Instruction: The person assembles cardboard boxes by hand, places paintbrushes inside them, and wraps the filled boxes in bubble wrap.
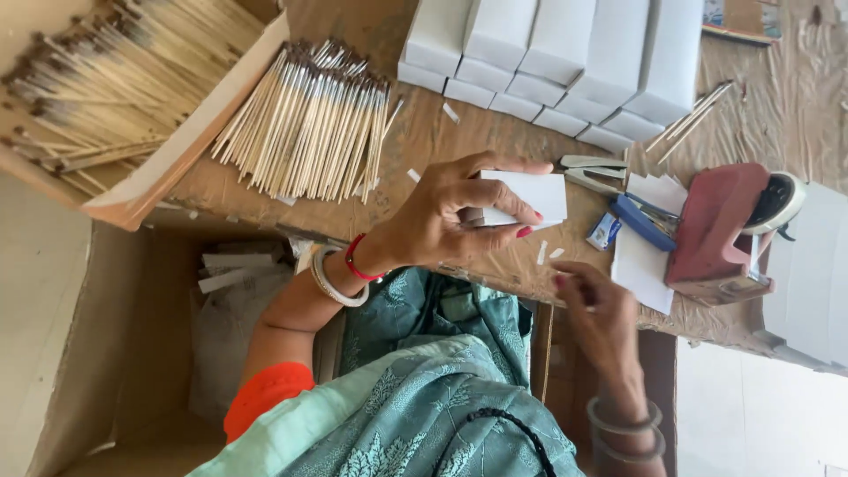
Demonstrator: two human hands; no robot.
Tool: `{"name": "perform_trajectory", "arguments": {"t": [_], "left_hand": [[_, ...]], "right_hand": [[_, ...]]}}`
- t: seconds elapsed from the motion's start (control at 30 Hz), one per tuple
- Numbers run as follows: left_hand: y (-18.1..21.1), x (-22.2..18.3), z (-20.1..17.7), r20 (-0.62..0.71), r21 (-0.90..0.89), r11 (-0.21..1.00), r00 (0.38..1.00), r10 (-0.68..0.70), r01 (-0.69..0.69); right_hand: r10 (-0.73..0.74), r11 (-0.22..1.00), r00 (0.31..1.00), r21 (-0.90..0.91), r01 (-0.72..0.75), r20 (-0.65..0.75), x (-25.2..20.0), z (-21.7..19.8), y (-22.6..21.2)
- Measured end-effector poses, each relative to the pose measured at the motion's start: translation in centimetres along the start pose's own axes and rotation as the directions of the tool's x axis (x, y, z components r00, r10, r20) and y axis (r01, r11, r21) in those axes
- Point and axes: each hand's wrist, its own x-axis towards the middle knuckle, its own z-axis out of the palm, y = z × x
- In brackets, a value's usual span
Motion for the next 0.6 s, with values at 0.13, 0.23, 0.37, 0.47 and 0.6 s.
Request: {"name": "perform_trajectory", "arguments": {"t": [0.13,0.23,0.37,0.47,0.6], "left_hand": [[-3.9,-0.1,0.5,-0.022,-0.072,0.992,0.995,0.1,-0.102],[-3.8,-0.8,-0.7,-0.083,-0.101,0.98,0.983,0.165,-0.173],[-2.5,-1.2,-1.9,-0.132,0.0,0.996,0.987,0.09,-0.091],[-2.1,-1.4,-2.2,-0.158,0.07,0.995,0.984,0.077,-0.067],[-2.2,-1.5,-2.5,-0.202,0.088,0.996,0.979,0.019,-0.001]], "right_hand": [[-0.166,0.917,0.871,-0.396,-0.035,-0.462,-1.1,-8.6,4.9],[-0.115,0.814,0.792,-0.513,-0.271,-0.6,-1.9,-13.8,9.9],[0.473,0.864,0.826,0.343,-0.368,-0.305,-0.9,-16.6,11.6],[0.505,0.8,0.84,0.472,-0.371,-0.196,0.9,-17.2,12.1],[0.49,0.697,0.84,0.684,-0.217,-0.234,0.8,-15.4,11.1]]}}
